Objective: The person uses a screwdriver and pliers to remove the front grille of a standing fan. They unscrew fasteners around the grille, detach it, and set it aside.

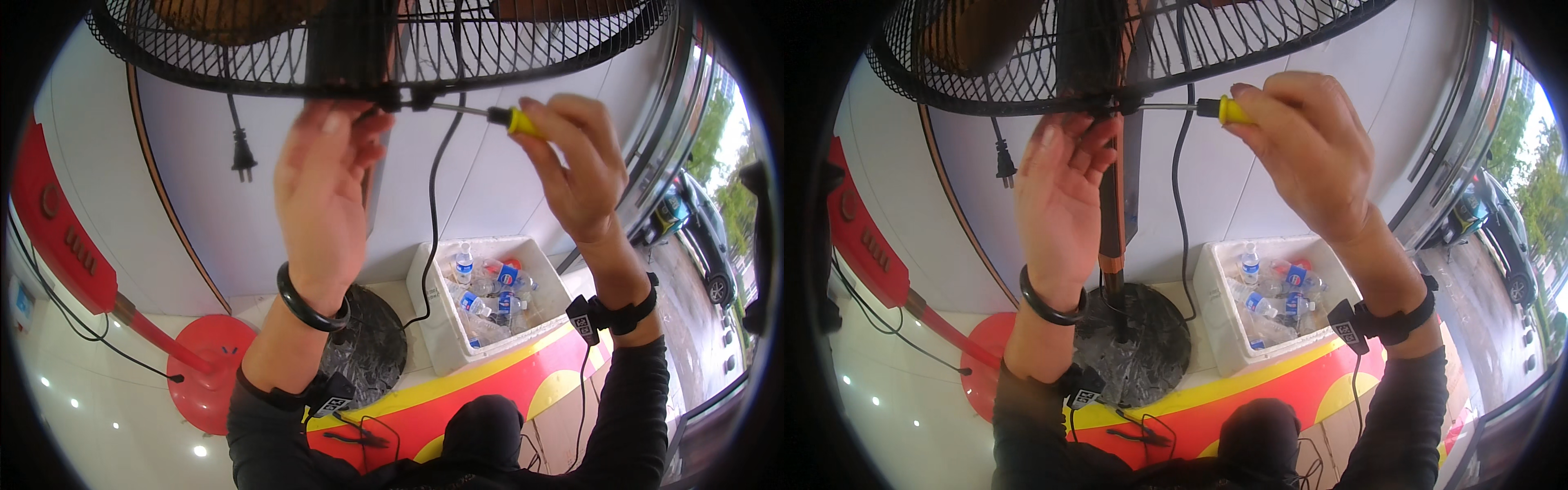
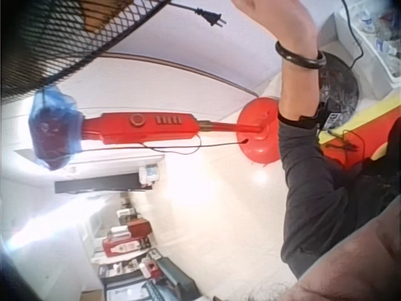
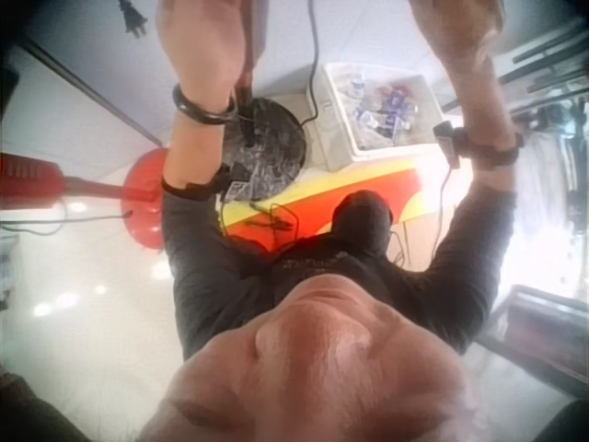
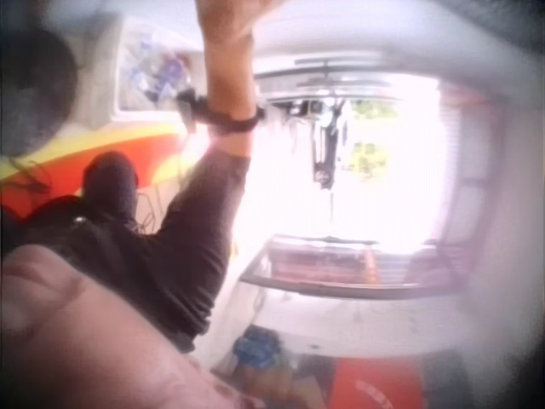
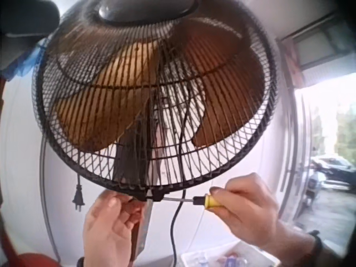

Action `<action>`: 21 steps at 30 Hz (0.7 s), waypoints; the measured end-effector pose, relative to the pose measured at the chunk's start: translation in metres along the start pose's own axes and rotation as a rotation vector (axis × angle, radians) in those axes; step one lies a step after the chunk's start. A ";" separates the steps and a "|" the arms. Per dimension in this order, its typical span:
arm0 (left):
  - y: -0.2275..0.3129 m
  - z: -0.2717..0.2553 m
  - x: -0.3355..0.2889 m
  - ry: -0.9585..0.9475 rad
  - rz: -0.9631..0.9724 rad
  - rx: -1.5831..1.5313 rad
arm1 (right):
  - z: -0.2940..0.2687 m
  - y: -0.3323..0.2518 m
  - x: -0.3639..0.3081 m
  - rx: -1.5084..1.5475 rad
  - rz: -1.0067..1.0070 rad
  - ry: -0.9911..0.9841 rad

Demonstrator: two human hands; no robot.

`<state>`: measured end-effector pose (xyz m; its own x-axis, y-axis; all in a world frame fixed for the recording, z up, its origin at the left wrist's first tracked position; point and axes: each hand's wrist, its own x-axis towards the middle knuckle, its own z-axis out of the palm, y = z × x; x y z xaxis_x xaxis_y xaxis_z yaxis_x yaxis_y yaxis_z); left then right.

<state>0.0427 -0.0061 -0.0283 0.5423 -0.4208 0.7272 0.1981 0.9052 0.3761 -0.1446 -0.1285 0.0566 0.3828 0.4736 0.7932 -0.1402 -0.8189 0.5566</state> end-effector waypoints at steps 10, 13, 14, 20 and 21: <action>0.009 0.006 0.007 0.055 -0.013 -0.126 | -0.024 0.002 0.017 0.731 0.937 -0.777; 0.011 0.003 0.009 0.027 -0.027 -0.162 | -0.023 0.004 0.020 0.808 0.956 -0.766; 0.011 0.003 0.010 0.028 -0.022 -0.165 | -0.020 0.002 0.017 0.718 0.830 -0.630; 0.005 0.006 0.015 0.038 -0.028 -0.201 | 0.001 -0.005 -0.003 0.228 0.148 -0.139; 0.005 0.007 0.015 0.019 -0.024 -0.213 | 0.000 -0.004 -0.002 0.297 0.270 -0.264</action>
<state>0.0459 -0.0082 -0.0114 0.5506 -0.4433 0.7074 0.3779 0.8879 0.2623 -0.1444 -0.1262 0.0527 0.5924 0.1640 0.7888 -0.0147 -0.9767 0.2142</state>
